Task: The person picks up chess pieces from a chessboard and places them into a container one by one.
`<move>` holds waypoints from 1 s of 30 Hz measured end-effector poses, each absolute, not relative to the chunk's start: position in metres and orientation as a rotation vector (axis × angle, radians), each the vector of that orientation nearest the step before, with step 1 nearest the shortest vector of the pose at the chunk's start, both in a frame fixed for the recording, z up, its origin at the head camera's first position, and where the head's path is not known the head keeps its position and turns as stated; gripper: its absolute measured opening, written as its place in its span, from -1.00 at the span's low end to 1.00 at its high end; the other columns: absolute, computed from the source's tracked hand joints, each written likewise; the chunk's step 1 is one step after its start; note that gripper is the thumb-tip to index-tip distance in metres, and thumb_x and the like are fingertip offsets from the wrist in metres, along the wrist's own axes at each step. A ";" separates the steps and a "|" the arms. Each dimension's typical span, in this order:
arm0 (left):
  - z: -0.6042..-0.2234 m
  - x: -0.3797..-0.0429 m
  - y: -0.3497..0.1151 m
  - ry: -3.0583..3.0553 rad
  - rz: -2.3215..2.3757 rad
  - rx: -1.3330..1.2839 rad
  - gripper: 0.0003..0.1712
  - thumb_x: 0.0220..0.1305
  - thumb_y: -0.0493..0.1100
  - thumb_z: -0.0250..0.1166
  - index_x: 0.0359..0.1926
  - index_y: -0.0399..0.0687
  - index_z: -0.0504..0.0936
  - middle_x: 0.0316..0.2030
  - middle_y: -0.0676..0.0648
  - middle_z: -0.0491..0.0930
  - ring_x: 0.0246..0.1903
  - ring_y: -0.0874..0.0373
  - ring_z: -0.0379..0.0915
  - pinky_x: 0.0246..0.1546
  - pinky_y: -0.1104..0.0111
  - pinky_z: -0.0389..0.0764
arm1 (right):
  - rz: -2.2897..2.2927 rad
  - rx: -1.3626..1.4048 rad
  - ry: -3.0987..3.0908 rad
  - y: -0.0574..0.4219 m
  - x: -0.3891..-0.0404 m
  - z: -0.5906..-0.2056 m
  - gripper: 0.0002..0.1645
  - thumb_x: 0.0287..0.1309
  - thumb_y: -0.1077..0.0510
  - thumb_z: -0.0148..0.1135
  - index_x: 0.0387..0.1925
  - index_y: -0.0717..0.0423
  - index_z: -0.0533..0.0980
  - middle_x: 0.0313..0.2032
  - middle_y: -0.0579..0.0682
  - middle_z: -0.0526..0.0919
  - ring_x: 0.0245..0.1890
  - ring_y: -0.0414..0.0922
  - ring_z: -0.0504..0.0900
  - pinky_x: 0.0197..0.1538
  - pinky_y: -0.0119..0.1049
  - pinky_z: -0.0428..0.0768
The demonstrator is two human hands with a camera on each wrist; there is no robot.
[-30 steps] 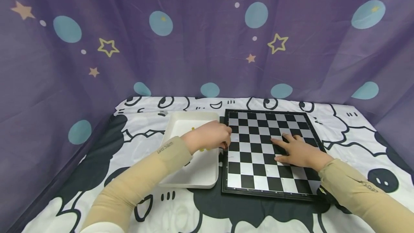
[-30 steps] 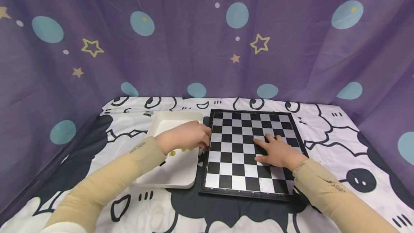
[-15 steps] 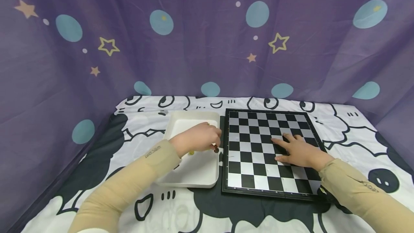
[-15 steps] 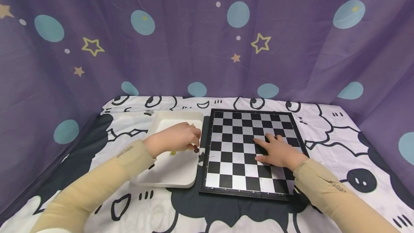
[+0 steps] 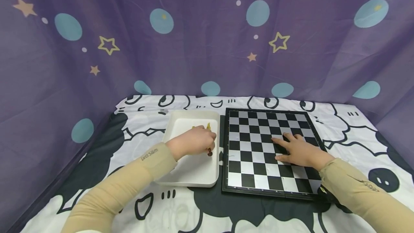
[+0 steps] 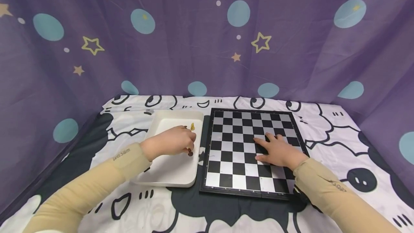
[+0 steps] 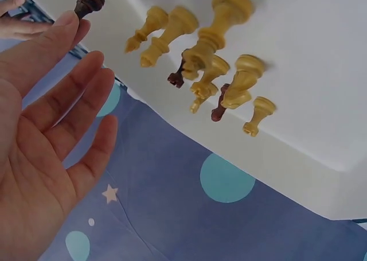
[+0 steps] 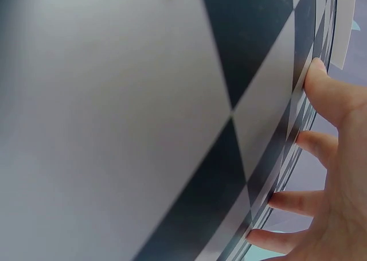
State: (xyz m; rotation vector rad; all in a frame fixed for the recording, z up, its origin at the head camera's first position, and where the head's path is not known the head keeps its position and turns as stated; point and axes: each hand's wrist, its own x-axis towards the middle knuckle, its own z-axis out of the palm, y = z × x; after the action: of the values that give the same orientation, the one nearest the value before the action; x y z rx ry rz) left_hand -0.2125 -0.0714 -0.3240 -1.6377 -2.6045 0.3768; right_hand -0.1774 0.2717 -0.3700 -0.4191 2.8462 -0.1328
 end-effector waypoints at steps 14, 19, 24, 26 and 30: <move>-0.339 -0.211 -0.067 -2.612 0.635 -1.553 -0.96 0.02 -0.06 0.40 -0.48 0.15 0.72 -0.42 0.09 0.57 -0.45 0.20 0.44 -0.37 0.36 0.41 | -0.124 -0.425 2.851 0.271 -0.176 -0.369 -0.02 0.03 -0.50 0.05 0.36 -0.05 0.26 0.31 0.41 0.16 0.22 0.49 0.17 0.03 0.40 0.36; -0.335 -0.206 -0.064 -2.658 0.688 -1.522 -0.98 0.07 -0.10 0.38 -0.44 0.12 0.72 -0.37 0.08 0.61 -0.39 0.18 0.49 -0.33 0.38 0.45 | -0.126 -0.432 2.851 0.270 -0.176 -0.367 -0.02 0.03 -0.50 0.05 0.36 -0.05 0.26 0.31 0.41 0.16 0.21 0.48 0.17 0.01 0.39 0.37; -0.337 -0.206 -0.062 -2.658 0.704 -1.528 -0.90 0.06 -0.01 0.37 -0.42 0.13 0.73 -0.35 0.10 0.61 -0.36 0.18 0.50 -0.34 0.38 0.42 | -0.129 -0.437 2.852 0.270 -0.176 -0.367 -0.03 0.03 -0.49 0.05 0.36 -0.05 0.26 0.31 0.42 0.16 0.21 0.49 0.17 0.02 0.39 0.36; -0.337 -0.205 -0.062 -2.658 0.706 -1.530 -0.90 0.05 0.00 0.37 -0.41 0.13 0.73 -0.34 0.10 0.61 -0.35 0.18 0.50 -0.34 0.38 0.42 | -0.128 -0.437 2.852 0.270 -0.175 -0.368 -0.03 0.03 -0.49 0.05 0.36 -0.05 0.26 0.31 0.42 0.15 0.21 0.49 0.17 0.03 0.39 0.36; -0.336 -0.205 -0.062 -2.665 0.702 -1.530 -0.91 0.06 -0.02 0.37 -0.41 0.13 0.73 -0.34 0.10 0.62 -0.36 0.18 0.50 -0.33 0.37 0.43 | -0.131 -0.430 2.850 0.271 -0.175 -0.369 -0.03 0.03 -0.49 0.06 0.36 -0.06 0.26 0.31 0.41 0.15 0.22 0.49 0.17 0.03 0.40 0.35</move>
State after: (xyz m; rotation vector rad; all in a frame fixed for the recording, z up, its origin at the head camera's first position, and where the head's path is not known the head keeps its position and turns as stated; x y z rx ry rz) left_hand -0.2047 -0.0620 -0.3364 -1.5299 -2.6649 0.7025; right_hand -0.1750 0.2706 -0.3685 -0.4301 2.8495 -0.1310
